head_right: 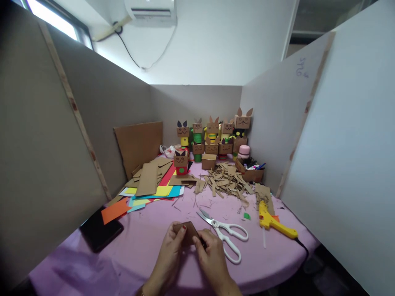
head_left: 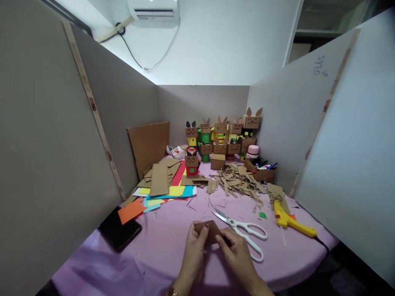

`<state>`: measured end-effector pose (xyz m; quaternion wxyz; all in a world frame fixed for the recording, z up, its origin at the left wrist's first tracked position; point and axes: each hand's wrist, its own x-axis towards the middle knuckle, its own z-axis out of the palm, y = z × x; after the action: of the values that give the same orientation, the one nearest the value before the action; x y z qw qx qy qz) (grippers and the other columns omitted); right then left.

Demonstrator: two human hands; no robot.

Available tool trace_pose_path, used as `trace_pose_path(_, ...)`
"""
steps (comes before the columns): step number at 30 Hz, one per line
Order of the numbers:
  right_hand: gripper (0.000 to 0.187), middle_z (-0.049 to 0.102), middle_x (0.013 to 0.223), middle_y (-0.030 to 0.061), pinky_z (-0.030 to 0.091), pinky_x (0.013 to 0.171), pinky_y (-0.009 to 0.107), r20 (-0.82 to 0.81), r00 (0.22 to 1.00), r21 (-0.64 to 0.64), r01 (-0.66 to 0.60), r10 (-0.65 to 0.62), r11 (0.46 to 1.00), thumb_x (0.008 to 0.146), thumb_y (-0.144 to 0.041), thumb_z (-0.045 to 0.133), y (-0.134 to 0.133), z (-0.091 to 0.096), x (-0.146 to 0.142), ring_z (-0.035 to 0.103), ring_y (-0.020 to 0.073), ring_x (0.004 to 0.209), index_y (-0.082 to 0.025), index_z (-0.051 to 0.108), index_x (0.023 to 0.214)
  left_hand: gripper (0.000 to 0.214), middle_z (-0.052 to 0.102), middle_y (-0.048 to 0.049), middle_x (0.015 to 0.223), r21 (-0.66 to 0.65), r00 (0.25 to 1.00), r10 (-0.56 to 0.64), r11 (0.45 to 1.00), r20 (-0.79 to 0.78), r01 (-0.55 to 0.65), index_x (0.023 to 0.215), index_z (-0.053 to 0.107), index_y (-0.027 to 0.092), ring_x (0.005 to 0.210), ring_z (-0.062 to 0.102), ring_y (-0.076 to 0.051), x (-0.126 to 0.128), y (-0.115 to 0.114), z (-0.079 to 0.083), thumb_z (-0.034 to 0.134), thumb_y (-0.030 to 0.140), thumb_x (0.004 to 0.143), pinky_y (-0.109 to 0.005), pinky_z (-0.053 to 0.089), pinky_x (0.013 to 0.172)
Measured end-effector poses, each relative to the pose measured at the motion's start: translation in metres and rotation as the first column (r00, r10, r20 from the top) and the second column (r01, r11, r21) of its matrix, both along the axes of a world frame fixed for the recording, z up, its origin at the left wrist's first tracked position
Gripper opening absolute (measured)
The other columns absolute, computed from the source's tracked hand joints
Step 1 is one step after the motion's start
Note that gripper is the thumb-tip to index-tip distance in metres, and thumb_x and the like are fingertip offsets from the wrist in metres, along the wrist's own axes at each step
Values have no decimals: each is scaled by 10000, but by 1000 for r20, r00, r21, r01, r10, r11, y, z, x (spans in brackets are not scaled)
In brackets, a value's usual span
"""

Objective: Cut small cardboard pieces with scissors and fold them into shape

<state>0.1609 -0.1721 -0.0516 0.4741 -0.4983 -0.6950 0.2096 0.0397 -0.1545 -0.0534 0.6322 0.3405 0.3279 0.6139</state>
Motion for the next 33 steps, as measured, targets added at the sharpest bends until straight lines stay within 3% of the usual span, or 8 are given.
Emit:
trace_pose_path(4, 235, 628, 724, 43, 391, 607, 254, 282, 958, 81, 26, -48, 996, 868, -230, 407, -2, 25, 6, 577, 185, 685, -184, 623, 785, 308, 615, -59, 988, 103, 971, 170, 983, -170, -154, 939, 564, 197, 949, 559, -187, -8, 0, 2, 672, 313, 675, -287, 427, 828)
trace_pose_path(7, 207, 643, 761, 54, 369, 591, 251, 548, 833, 83, 37, -77, 996, 839, -148, 427, 0, 43, 5, 595, 190, 702, -190, 618, 771, 360, 545, -81, 1159, 87, 949, 258, 965, -178, -246, 1013, 547, 209, 1123, 475, -205, -16, 3, -3, 652, 315, 686, -315, 353, 950)
trace_pose_path(10, 193, 679, 756, 69, 336, 541, 245, 702, 712, 12, 28, -28, 1000, 773, -77, 483, 7, 49, 1, 621, 194, 672, -178, 637, 715, 321, 552, -100, 1151, 49, 951, 230, 973, -208, -224, 1000, 552, 194, 1128, 479, -223, -23, 3, -10, 626, 261, 695, -360, 328, 977)
trace_pose_path(15, 185, 694, 761, 65, 318, 526, 241, 717, 697, 0, 32, -22, 999, 770, -108, 492, 14, 40, -3, 634, 194, 681, -189, 652, 723, 482, 509, -132, 1241, 137, 935, 163, 983, -315, -126, 1072, 553, 180, 1212, 399, -254, -19, -6, -16, 629, 85, 606, -387, 252, 1034)
trace_pose_path(19, 202, 687, 766, 67, 320, 534, 244, 716, 697, 12, 50, -43, 999, 773, -98, 468, 12, 36, -4, 633, 192, 684, -186, 644, 727, 729, 345, -170, 1386, 241, 890, 313, 940, -332, -240, 1233, 430, 155, 1301, 253, -294, 6, -14, -18, 707, 114, 560, -373, 177, 1066)
trace_pose_path(22, 219, 688, 769, 67, 323, 543, 245, 718, 695, 13, 59, -51, 998, 778, -95, 454, 11, 35, -6, 631, 188, 689, -185, 645, 721, 684, 300, -224, 1391, 311, 803, 415, 902, -428, -300, 1291, 343, 102, 1290, 258, -313, 24, -13, -20, 628, 169, 673, -402, 180, 1057)
trace_pose_path(28, 228, 687, 746, 70, 313, 533, 246, 705, 708, 0, 79, -56, 997, 765, -96, 453, 12, 36, -7, 623, 184, 667, -177, 655, 695, 546, 403, -231, 1252, 412, 556, 451, 888, -698, -203, 1324, 225, 46, 1183, 376, -274, 29, -8, -26, 370, 122, 804, -461, 280, 994)
trace_pose_path(33, 233, 673, 781, 67, 343, 595, 243, 656, 752, 7, 87, -70, 996, 751, -89, 461, 6, 42, -11, 597, 193, 769, -182, 660, 672, 542, 391, -228, 1242, 450, 477, 472, 877, -742, -169, 1340, 179, 47, 1164, 391, -259, 24, -8, -26, 314, 115, 820, -451, 315, 981)
